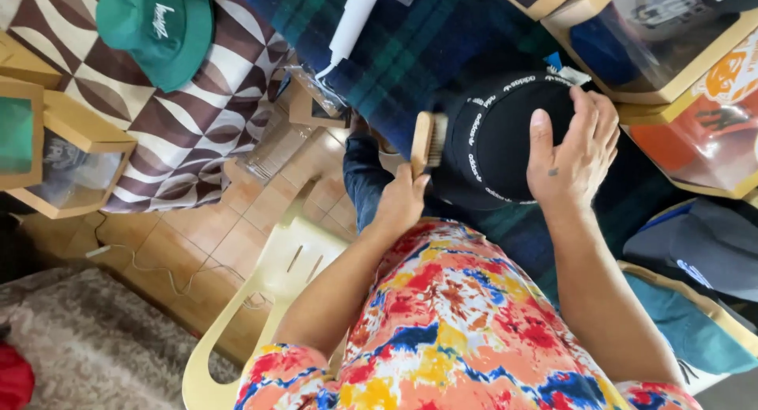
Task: Cleaning a black bucket hat using a brush and a lint roller on a table.
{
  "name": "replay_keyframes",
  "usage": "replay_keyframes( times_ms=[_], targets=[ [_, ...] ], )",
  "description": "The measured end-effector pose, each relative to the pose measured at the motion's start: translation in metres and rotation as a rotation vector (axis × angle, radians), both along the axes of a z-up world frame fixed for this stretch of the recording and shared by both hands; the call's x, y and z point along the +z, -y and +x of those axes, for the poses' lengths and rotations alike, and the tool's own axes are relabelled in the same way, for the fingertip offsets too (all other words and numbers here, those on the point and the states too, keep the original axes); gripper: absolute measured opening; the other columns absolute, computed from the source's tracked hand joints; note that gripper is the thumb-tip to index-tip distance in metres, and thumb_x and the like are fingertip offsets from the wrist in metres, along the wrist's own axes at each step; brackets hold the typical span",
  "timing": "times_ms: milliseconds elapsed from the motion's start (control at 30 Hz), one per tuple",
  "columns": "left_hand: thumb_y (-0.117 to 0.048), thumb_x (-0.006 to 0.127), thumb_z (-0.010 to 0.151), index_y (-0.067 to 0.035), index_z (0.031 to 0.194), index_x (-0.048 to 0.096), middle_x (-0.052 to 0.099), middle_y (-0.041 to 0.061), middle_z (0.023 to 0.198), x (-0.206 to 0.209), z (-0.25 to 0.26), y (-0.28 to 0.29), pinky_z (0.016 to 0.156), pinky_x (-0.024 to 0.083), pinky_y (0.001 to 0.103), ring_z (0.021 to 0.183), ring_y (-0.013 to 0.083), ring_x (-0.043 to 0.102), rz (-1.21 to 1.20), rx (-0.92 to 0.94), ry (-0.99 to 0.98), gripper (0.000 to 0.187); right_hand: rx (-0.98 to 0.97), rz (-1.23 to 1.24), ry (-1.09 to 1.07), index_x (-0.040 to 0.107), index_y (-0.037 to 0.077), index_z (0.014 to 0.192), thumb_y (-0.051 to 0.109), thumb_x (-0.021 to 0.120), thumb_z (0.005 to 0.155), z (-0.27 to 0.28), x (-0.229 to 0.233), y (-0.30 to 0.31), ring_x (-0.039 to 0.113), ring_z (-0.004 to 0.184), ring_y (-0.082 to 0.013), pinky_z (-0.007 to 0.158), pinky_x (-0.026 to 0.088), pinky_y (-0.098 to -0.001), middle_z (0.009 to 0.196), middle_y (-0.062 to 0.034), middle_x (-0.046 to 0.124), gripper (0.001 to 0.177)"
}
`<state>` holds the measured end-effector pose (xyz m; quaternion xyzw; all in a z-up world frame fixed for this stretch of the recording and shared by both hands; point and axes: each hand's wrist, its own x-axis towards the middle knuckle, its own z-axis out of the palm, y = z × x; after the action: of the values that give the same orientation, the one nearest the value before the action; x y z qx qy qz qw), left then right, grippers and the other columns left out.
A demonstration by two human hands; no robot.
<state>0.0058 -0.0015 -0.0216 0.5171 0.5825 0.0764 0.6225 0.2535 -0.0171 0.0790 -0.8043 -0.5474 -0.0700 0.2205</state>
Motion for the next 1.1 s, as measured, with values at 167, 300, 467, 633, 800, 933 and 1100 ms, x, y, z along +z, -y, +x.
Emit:
replay_keyframes(
  times_ms=[167, 300, 467, 633, 800, 933, 1100],
  targets=[
    [-0.033, 0.050, 0.105, -0.006, 0.128, 0.051, 0.073, 0.011, 0.093, 0.023, -0.013, -0.011, 0.082, 0.060, 0.040, 0.080, 0.0231, 0.076, -0.093, 0.192, -0.110, 0.035, -0.014, -0.026, -0.051, 0.057, 0.010, 0.145, 0.040, 0.062, 0.110, -0.002, 0.003, 0.000, 0.058, 0.115, -0.0377, 0.084, 0.051, -0.0516, 0.133, -0.0132, 0.051, 0.046],
    [-0.030, 0.060, 0.099, -0.012, 0.127, 0.060, 0.075, 0.006, 0.087, 0.011, 0.005, 0.000, 0.075, 0.062, 0.035, 0.074, 0.0176, 0.076, -0.158, 0.115, -0.023, 0.033, -0.022, -0.034, -0.040, 0.058, 0.010, 0.144, 0.041, 0.063, 0.110, -0.002, 0.001, -0.001, 0.059, 0.114, -0.0378, 0.085, 0.051, -0.0519, 0.132, -0.0135, 0.052, 0.047],
    [-0.053, 0.044, 0.103, -0.012, 0.123, 0.045, 0.070, 0.024, 0.113, -0.002, -0.020, -0.009, 0.099, 0.053, 0.055, 0.114, 0.0440, 0.067, -0.138, -0.147, -0.368, 0.045, -0.022, -0.021, -0.055, 0.058, 0.010, 0.144, 0.041, 0.063, 0.110, -0.002, 0.003, -0.003, 0.059, 0.115, -0.0389, 0.085, 0.050, -0.0525, 0.132, -0.0141, 0.052, 0.046],
    [-0.049, 0.049, 0.100, -0.013, 0.126, 0.050, 0.075, 0.020, 0.104, 0.002, -0.006, 0.015, 0.094, 0.056, 0.051, 0.103, 0.0379, 0.073, -0.089, -0.124, -0.171, 0.045, -0.031, -0.038, -0.064, 0.058, 0.010, 0.144, 0.040, 0.063, 0.110, -0.002, 0.002, -0.001, 0.058, 0.116, -0.0384, 0.086, 0.050, -0.0523, 0.132, -0.0135, 0.052, 0.045],
    [-0.054, 0.045, 0.100, -0.015, 0.118, 0.048, 0.073, 0.020, 0.101, 0.000, -0.036, 0.010, 0.091, 0.057, 0.057, 0.104, 0.0436, 0.072, -0.051, -0.400, -0.453, 0.042, -0.021, -0.016, -0.065, 0.058, 0.009, 0.144, 0.039, 0.063, 0.111, -0.002, 0.002, -0.003, 0.058, 0.116, -0.0410, 0.085, 0.049, -0.0543, 0.133, -0.0149, 0.052, 0.045],
    [-0.049, 0.049, 0.101, -0.013, 0.124, 0.050, 0.075, 0.017, 0.100, 0.015, -0.008, 0.011, 0.089, 0.057, 0.052, 0.100, 0.0385, 0.073, -0.030, -0.063, -0.183, 0.043, -0.026, -0.023, -0.057, 0.058, 0.010, 0.143, 0.039, 0.064, 0.110, -0.001, 0.004, -0.004, 0.059, 0.115, -0.0393, 0.086, 0.050, -0.0531, 0.132, -0.0140, 0.052, 0.045],
    [-0.049, 0.048, 0.101, -0.011, 0.123, 0.045, 0.072, 0.025, 0.107, -0.039, -0.003, 0.002, 0.092, 0.057, 0.055, 0.103, 0.0439, 0.072, -0.126, -0.240, -0.285, 0.044, 0.001, 0.001, -0.031, 0.058, 0.009, 0.144, 0.039, 0.062, 0.111, -0.001, 0.001, -0.006, 0.059, 0.114, -0.0391, 0.086, 0.050, -0.0529, 0.132, -0.0149, 0.053, 0.045]
  ],
)
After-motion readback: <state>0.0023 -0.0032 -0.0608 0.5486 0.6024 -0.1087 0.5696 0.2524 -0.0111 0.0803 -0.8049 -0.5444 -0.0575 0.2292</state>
